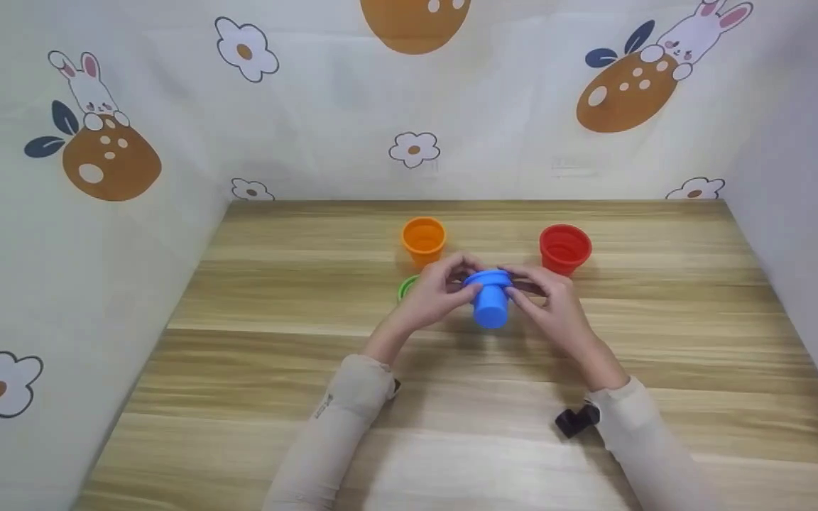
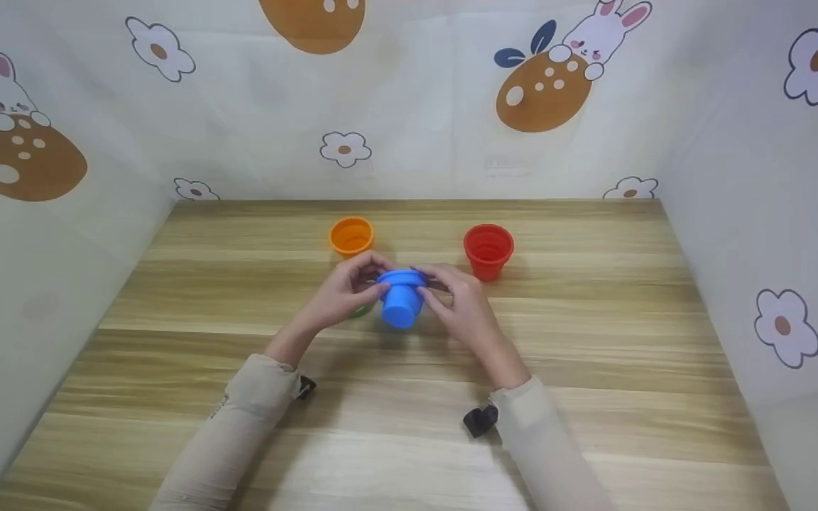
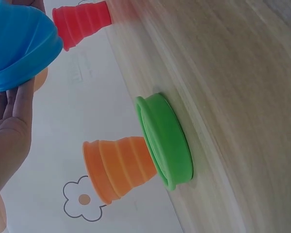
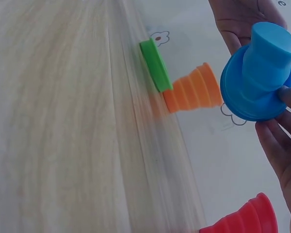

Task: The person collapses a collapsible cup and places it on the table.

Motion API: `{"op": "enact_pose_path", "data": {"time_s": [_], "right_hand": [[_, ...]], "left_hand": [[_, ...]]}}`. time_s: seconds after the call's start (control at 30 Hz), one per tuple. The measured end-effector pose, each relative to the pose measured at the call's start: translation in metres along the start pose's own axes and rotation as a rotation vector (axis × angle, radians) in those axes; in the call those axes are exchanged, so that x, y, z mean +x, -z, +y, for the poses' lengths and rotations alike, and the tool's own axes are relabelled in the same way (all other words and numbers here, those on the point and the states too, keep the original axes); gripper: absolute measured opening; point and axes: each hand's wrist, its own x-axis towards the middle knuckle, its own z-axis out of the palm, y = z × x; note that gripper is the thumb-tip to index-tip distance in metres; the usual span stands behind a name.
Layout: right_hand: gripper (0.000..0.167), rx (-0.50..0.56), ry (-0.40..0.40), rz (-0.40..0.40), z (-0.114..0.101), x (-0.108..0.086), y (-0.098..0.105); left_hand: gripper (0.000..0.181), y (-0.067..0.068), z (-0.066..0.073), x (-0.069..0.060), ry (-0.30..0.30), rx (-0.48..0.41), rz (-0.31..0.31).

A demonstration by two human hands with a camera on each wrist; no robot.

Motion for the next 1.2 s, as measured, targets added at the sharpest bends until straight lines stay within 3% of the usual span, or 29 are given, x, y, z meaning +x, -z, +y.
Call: {"op": "enact_pose_path", "data": {"time_s": [0.7,0.87,1.2], "right_hand": [[0.038,0.120,-0.097,0.045,0.0016,-0.0035,0.0039],[0.035,0.082,-0.087,0.065,0.0005,-0.0028,0.0030],[0.029,0.014,-0.002,0.123,0.0007,-0.0021,0.0001]], "left_hand": [[0.028,-0.0013,0.0041,0.0010,-0.007,-0.030,0.031],[0.028,-0.0016,0.0029,0.0013,0.000,-0.040,0.037],[0.025,-0.0016,0.0016,-0.0005,-0.052,-0.050,0.036]]}}
